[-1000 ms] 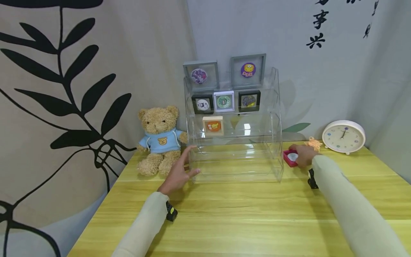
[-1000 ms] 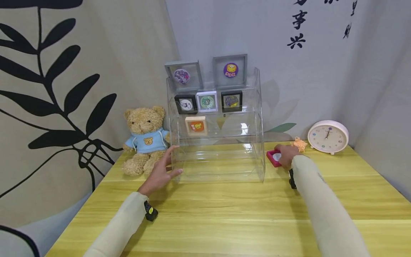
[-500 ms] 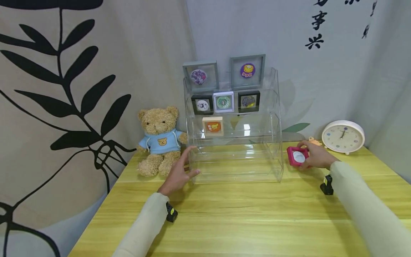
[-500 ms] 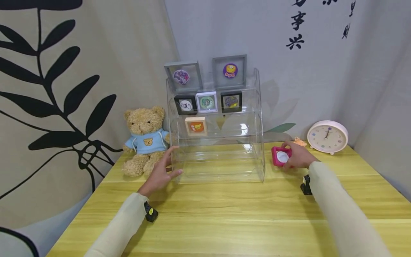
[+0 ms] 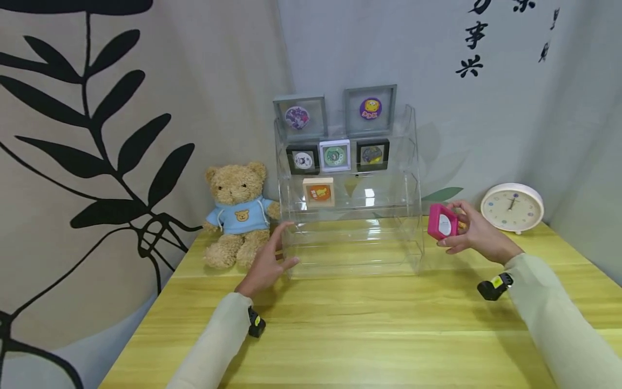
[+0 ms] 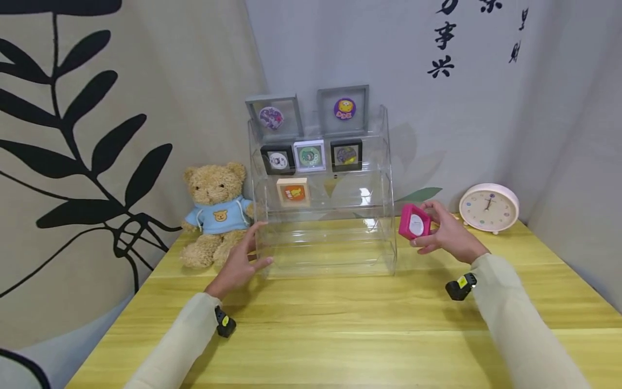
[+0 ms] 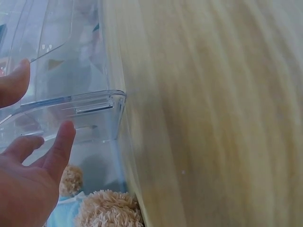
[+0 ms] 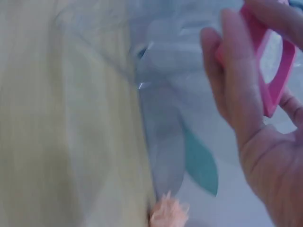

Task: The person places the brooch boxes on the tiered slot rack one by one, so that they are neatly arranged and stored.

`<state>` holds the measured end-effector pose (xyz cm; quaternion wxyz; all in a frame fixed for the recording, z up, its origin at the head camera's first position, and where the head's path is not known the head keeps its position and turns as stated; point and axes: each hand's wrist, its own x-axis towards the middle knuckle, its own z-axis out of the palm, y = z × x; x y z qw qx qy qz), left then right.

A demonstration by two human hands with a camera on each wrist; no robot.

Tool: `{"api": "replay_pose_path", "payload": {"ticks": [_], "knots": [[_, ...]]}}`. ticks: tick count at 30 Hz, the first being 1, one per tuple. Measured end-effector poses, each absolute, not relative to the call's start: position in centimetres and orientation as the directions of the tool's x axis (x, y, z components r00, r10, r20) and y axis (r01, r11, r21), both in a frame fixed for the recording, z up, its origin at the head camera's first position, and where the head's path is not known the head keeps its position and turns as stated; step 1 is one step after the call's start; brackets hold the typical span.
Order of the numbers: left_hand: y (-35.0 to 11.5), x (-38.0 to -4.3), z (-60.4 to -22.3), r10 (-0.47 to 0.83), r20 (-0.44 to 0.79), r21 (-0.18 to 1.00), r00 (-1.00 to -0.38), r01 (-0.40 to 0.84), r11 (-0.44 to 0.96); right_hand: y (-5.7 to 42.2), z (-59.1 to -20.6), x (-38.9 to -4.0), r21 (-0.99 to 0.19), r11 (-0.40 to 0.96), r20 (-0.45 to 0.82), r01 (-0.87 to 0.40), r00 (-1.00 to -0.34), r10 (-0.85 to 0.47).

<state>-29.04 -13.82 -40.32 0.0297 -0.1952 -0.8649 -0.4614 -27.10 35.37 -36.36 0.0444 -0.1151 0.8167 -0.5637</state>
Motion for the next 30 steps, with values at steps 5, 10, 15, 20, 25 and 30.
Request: {"api": "replay_pose_path", "payload": {"ticks": [5, 10, 15, 20, 25, 30], "knots": [[-13.5, -29.0, -40.4, 0.317, 0.223, 0.799, -0.922, 0.359, 0.482, 34.0, -34.7, -26.4, -0.936, 0.282, 0.145, -0.210, -0.961, -0.235], [-13.5, -28.9, -40.3, 0.307, 0.221, 0.792, -0.926, 0.354, 0.498, 32.3, -32.8, -25.8, -0.948, 0.214, 0.180, -0.234, -0.953, -0.244], [-13.5, -29.0, -40.3, 0.302, 0.224, 0.782, -0.927, 0.356, 0.512, 30.9, -31.5, -25.8, -0.969, 0.074, 0.208, -0.237, -0.937, -0.282], [-13.5, -28.9, -40.3, 0.298, 0.226, 0.763, -0.927, 0.359, 0.538, 30.2, -31.2, -26.2, -0.958, -0.167, 0.283, -0.234, -0.873, -0.398], [-13.6, -28.9, -40.4, 0.305, 0.229, 0.757, -0.924, 0.366, 0.542, 29.1, -30.6, -27.0, -0.949, -0.198, 0.308, -0.245, -0.851, -0.424], [-13.9, -29.0, -40.4, 0.307, 0.232, 0.762, -0.923, 0.369, 0.532, 27.0, -29.1, -27.8, -0.957, -0.008, 0.276, -0.291, -0.898, -0.344]]}}
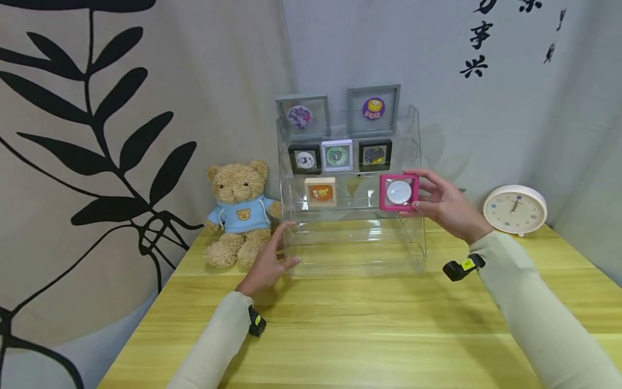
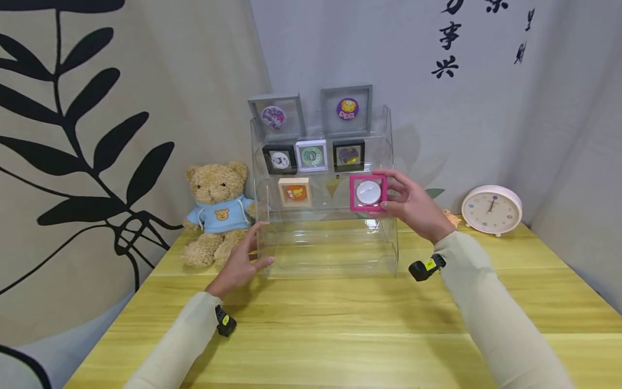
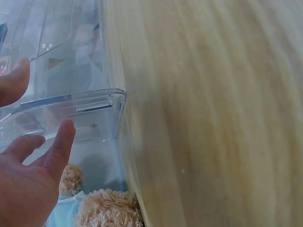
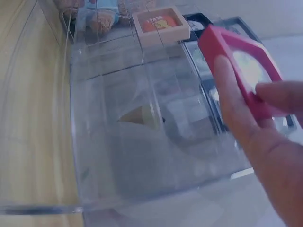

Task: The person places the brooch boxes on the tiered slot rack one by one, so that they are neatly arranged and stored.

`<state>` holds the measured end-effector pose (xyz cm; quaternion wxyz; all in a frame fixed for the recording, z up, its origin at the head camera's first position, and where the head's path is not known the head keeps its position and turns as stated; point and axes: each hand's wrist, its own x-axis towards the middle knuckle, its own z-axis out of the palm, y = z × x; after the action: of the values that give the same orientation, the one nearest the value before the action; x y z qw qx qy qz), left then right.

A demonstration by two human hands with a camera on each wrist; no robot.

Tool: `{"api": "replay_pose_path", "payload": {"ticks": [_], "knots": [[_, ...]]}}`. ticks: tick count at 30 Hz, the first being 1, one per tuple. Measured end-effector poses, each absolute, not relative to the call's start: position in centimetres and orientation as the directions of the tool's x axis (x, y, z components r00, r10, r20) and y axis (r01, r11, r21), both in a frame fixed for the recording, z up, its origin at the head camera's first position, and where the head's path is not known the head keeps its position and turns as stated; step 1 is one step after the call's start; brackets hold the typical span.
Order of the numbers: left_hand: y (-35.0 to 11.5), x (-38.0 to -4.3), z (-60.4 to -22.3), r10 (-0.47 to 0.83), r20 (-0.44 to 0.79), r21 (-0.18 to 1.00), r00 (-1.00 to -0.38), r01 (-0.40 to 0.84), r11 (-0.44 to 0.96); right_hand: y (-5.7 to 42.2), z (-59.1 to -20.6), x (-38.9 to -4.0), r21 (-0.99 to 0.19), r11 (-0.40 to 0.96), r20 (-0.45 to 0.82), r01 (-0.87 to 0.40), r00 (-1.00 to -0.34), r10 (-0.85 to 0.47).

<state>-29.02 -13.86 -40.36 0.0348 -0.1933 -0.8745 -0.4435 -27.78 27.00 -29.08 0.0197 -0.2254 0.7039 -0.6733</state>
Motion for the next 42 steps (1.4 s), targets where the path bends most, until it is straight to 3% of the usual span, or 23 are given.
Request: {"api": "replay_pose_path", "payload": {"ticks": [4, 8, 18, 25, 32, 39, 42], "knots": [[-14.1, -29.0, -40.2, 0.308, 0.230, 0.761, -0.923, 0.368, 0.534, 24.9, -27.6, -28.5, -0.933, 0.186, 0.253, -0.308, -0.930, -0.268], [-14.3, -29.0, -40.1, 0.296, 0.230, 0.764, -0.927, 0.361, 0.535, 22.5, -26.9, -30.0, -0.876, 0.299, 0.313, -0.377, -0.919, -0.242], [-14.1, -28.9, -40.5, 0.315, 0.236, 0.787, -0.919, 0.371, 0.493, 19.8, -28.3, -33.0, -0.558, 0.664, 0.486, -0.498, -0.844, -0.226], [-13.9, -29.0, -40.4, 0.309, 0.224, 0.784, -0.924, 0.359, 0.506, 19.9, -28.6, -33.2, -0.419, 0.755, 0.513, -0.504, -0.818, -0.260], [-13.9, -29.2, -40.3, 0.311, 0.236, 0.788, -0.921, 0.368, 0.494, 19.8, -28.6, -33.1, -0.144, 0.849, 0.544, -0.509, -0.757, -0.362], [-13.8, -28.8, -40.1, 0.291, 0.209, 0.768, -0.934, 0.341, 0.543, 19.9, -29.2, -33.3, -0.153, 0.869, 0.544, -0.470, -0.775, -0.323], [-13.7, -28.7, -40.0, 0.285, 0.205, 0.757, -0.936, 0.337, 0.560, 20.1, -29.6, -33.4, -0.137, 0.866, 0.579, -0.480, -0.748, -0.323]]}}
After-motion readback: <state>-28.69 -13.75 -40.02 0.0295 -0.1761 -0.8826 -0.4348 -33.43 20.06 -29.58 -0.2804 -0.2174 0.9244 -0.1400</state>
